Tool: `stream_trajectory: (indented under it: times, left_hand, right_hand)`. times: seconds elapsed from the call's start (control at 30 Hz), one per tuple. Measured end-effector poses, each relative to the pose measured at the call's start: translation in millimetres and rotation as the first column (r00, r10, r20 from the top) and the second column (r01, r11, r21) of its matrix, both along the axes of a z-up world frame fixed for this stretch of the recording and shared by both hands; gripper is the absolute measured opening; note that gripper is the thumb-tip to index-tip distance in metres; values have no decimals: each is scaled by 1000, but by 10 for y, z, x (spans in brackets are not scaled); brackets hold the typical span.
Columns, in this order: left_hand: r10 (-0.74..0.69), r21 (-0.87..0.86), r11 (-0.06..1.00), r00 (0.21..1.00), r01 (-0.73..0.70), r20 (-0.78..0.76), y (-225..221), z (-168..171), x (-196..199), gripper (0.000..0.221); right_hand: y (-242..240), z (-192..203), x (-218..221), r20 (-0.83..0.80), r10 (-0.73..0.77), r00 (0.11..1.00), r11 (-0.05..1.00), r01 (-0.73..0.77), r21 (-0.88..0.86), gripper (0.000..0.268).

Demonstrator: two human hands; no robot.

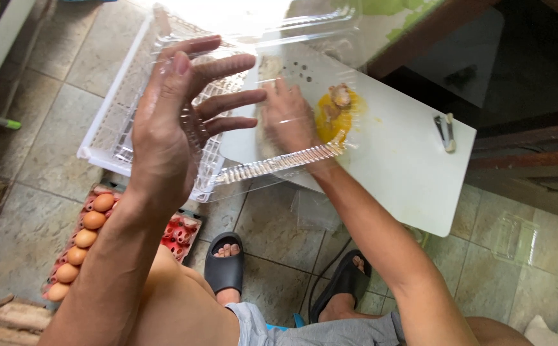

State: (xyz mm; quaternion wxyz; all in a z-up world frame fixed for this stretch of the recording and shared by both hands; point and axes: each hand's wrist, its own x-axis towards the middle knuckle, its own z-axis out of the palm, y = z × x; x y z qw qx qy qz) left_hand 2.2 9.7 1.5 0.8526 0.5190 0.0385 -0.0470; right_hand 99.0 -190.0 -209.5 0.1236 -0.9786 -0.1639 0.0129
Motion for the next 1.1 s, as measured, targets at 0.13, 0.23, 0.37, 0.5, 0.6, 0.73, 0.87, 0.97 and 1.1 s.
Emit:
stream_trajectory:
  times: [0.13,0.23,0.37,0.5,0.6,0.73,0.87,0.97,1.1]
  left_hand:
    - [-9,35,999,1000,9,-9,-53,4,4,51]
    - [-22,81,996,1000,21,10,-100,18,-33,51]
    - [-21,98,995,1000,21,-10,-194,73,-79,50]
    - [-10,104,994,1000,12,-21,-273,129,-121,52]
    - [-18,133,991,1000,19,-9,-323,170,-163,53]
    - [-5,158,987,1000,5,-2,-373,221,-233,51]
    - [-11,140,990,1000,9,18,-382,190,-229,52]
    - [-15,142,990,999,11,28,-440,182,-204,49]
    - [-56,173,983,998,55,5,-539,152,-163,48]
  right_hand:
    - [-136,-136,-302,142,157,977,983,-140,-122,40]
    - [-193,30,-452,-159,115,981,993,-117,-5,30]
    - [-339,96,-905,-56,223,973,974,-220,54,24]
    - [-452,276,-1268,-150,181,972,965,-147,215,24]
    - [-455,677,-1204,-150,119,981,963,-78,257,15]
    - [-442,534,-688,196,23,980,953,-81,293,32]
    - [-163,396,-173,378,113,919,994,-101,-50,24]
    - [47,341,26,-108,-295,949,922,312,230,45]
    - [119,96,49,-114,-324,939,940,333,74,55]
